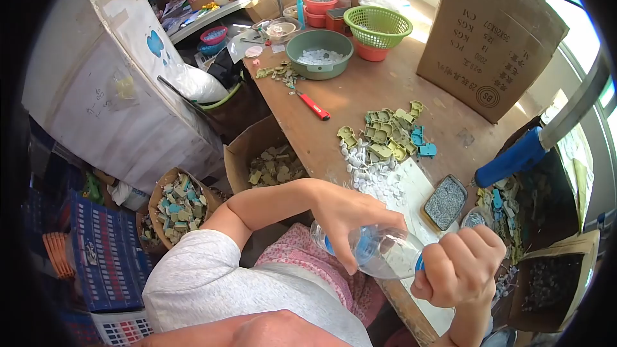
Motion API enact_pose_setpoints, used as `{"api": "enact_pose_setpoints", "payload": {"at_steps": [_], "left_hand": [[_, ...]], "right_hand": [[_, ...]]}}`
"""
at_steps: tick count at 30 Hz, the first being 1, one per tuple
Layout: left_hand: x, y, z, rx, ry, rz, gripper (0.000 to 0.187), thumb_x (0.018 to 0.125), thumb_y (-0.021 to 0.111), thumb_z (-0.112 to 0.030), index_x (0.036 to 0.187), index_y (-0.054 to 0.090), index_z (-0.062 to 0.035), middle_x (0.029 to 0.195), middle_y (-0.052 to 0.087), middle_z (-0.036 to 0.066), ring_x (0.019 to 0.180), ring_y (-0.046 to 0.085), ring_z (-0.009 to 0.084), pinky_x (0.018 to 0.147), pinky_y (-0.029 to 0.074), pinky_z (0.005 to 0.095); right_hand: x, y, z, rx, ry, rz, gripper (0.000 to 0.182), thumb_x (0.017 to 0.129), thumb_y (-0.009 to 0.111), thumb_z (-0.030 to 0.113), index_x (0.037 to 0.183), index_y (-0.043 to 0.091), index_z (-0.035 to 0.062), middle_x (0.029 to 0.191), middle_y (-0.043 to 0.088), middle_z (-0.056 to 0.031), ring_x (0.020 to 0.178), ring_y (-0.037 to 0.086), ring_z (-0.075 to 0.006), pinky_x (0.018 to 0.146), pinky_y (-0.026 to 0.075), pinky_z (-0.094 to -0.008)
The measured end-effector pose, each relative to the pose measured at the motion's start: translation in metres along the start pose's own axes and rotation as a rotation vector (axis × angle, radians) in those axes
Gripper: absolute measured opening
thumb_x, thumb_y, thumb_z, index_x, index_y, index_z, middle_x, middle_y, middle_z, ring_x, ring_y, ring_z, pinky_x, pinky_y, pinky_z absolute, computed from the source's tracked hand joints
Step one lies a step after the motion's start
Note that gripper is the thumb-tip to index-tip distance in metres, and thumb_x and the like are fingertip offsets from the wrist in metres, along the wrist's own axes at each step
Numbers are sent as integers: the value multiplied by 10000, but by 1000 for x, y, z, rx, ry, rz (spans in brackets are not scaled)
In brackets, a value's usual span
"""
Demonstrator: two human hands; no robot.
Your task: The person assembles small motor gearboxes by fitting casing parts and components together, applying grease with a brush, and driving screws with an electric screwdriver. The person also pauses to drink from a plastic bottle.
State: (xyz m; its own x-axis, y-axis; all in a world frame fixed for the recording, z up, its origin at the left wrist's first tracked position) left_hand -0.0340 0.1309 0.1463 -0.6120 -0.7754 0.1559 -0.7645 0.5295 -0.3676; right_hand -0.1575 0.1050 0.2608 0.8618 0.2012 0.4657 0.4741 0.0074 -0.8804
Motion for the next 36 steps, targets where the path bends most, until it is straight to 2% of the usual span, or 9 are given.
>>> {"api": "enact_pose_setpoints", "payload": {"at_steps": [3,6,13,16,18,22,30,34,36], "left_hand": [[-3,-5,4,107,-10,-123,780,644,852,-378,1232,469,-38,1010,641,121,956,619,303,842,450,406],[-23,-32,-3,816,12,-747,765,622,859,-388,1196,491,-41,1015,635,107,927,638,278,864,430,396],[-78,-68,13,1043,-101,-980,758,633,849,-415,1207,505,-59,1037,623,119,972,632,283,886,437,392],[-145,-134,12,678,-76,-1185,693,650,860,-328,1198,521,-73,1126,570,144,1052,583,293,892,447,399],[-202,-185,10,760,-87,-1397,682,676,869,-280,1215,514,-60,1199,532,130,1083,557,249,898,467,401],[-295,-296,26,404,-5,-1709,717,724,859,-284,1257,484,13,1158,604,149,1038,609,224,921,486,333],[-400,-456,173,857,-493,-1709,718,581,875,-325,1126,584,40,1121,632,221,1012,624,366,914,474,444],[-450,-524,247,965,-465,-1639,858,613,880,-384,1240,520,78,1197,579,263,1142,540,384,1016,398,459],[-443,-524,240,892,-585,-1641,798,635,892,-324,1212,541,102,1189,614,233,1082,601,337,969,447,421]], "right_hand": [[14,10,-13,-53,162,-133,156,897,507,147,786,513,37,592,483,-96,478,478,-296,487,358,-405],[13,32,-38,-161,428,-163,160,936,479,118,804,515,34,610,518,-135,499,509,-340,495,376,-422],[42,84,-65,77,618,-265,229,945,579,259,1018,496,58,616,500,-108,532,534,-272,494,391,-379],[16,73,-68,370,658,-456,482,929,624,397,1239,454,70,748,554,-38,568,487,-127,534,400,-282],[-31,55,-69,263,612,-665,466,986,549,310,1316,393,21,894,542,-51,742,474,-94,674,396,-233],[-154,16,-75,19,940,-648,375,1022,493,164,1358,387,38,911,526,-1,680,389,-41,553,298,-176],[-366,-57,41,-273,1572,-661,363,1021,483,148,1373,437,75,858,479,32,627,334,-27,511,247,-183],[-361,-79,110,-328,1755,-787,357,1028,466,164,1377,441,94,946,498,51,655,319,-6,531,245,-168],[-365,-78,125,-340,1751,-841,361,1034,454,168,1387,425,97,764,377,66,605,280,-15,511,230,-172]]}}
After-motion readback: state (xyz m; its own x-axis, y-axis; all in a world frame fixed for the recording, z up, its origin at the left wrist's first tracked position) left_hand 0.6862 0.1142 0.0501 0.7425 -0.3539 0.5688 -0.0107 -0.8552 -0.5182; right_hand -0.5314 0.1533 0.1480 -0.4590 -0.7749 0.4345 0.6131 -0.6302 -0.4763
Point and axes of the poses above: each hand's wrist, its own x-axis towards the middle knuckle, its own y-axis out of the palm, z = x × y, the point moved 7 cm from there along x, towards the middle knuckle
